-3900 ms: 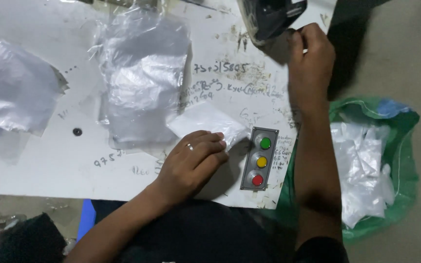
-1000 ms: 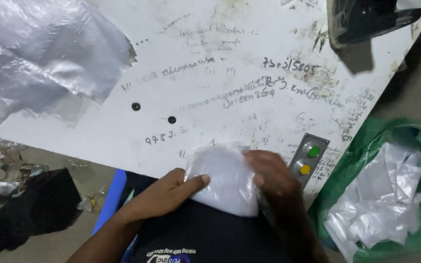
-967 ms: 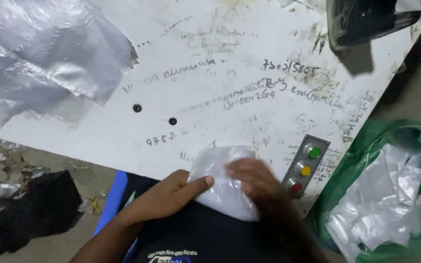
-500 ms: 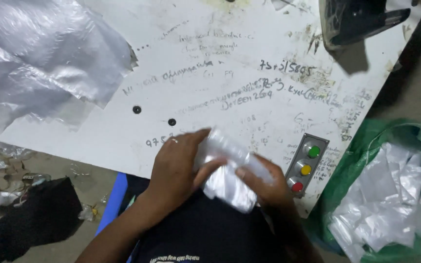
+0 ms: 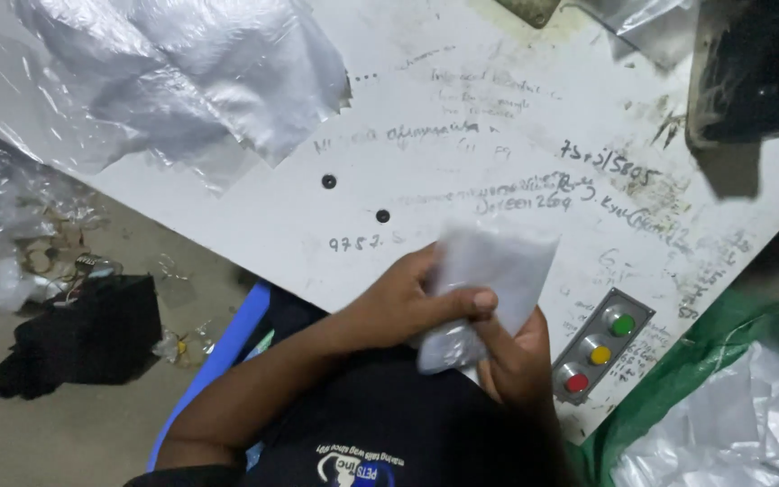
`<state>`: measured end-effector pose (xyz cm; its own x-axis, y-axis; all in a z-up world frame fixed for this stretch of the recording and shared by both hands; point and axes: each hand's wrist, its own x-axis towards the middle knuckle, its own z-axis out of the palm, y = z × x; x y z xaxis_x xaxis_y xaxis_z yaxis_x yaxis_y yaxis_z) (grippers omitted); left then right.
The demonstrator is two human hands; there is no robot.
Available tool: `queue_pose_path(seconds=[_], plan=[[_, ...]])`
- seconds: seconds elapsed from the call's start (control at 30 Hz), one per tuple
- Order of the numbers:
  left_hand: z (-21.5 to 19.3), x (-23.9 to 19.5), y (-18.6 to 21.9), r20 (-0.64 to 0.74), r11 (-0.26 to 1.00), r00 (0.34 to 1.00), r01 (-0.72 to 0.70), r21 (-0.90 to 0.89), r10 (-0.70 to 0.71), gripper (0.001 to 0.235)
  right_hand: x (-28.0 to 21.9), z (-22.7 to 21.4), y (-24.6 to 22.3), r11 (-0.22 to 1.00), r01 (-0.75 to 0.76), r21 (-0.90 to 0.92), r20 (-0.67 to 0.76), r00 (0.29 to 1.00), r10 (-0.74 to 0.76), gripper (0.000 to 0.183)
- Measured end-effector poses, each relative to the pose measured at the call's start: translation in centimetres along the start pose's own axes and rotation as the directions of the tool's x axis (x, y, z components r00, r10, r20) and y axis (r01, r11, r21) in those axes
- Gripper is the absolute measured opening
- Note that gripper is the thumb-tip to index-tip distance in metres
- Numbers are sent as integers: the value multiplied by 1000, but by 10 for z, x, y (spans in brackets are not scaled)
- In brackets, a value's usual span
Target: Folding small plastic bags and placing them into a larger collection bag at a workstation.
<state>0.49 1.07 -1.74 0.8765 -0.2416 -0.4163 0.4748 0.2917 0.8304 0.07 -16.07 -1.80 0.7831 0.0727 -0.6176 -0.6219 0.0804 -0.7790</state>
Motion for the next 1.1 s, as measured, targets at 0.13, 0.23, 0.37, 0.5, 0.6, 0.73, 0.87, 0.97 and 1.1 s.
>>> queue_pose_path(seconds=[0.13, 0.23, 0.37, 0.5, 0.6, 0.73, 0.87, 0.97, 1.1], plan=[[-41, 12, 21, -355, 928, 860, -311, 205, 367, 14, 12, 12, -19, 963, 3, 270, -118, 993, 30, 47], [-92, 15, 20, -562, 627, 338, -119, 770, 755, 6, 4, 18, -32, 983, 57, 176, -297, 955, -2, 64], [-147, 28, 8, -400, 318, 380, 261, 912, 834, 19, 3, 13, -23, 978, 178, 110, -314, 940, -136, 60], [-160, 35, -4, -400, 317, 330, 276, 907, 855, 42, 1, 14, -23, 980, 186, 74, -288, 945, -157, 59], [-144, 25, 3, -338, 302, 477, 153, 941, 811, 63, 2, 9, -16, 974, 214, 67, -257, 947, -191, 48], [-133, 17, 6, 1, -43, 411, 92, 995, 912, 17, 4, 8, -17, 975, 206, 79, -270, 946, -178, 49], [-129, 14, 11, -343, 406, 497, -19, 914, 797, 15, 3, 8, -18, 978, 207, 29, -280, 941, -190, 54], [-131, 11, 8, -357, 426, 480, -39, 904, 801, 16, 2, 6, -17, 982, 188, 15, -273, 946, -177, 57], [-123, 11, 15, -403, 419, 370, 38, 907, 837, 24, 1, 4, -14, 978, 207, 38, -305, 934, -186, 57]])
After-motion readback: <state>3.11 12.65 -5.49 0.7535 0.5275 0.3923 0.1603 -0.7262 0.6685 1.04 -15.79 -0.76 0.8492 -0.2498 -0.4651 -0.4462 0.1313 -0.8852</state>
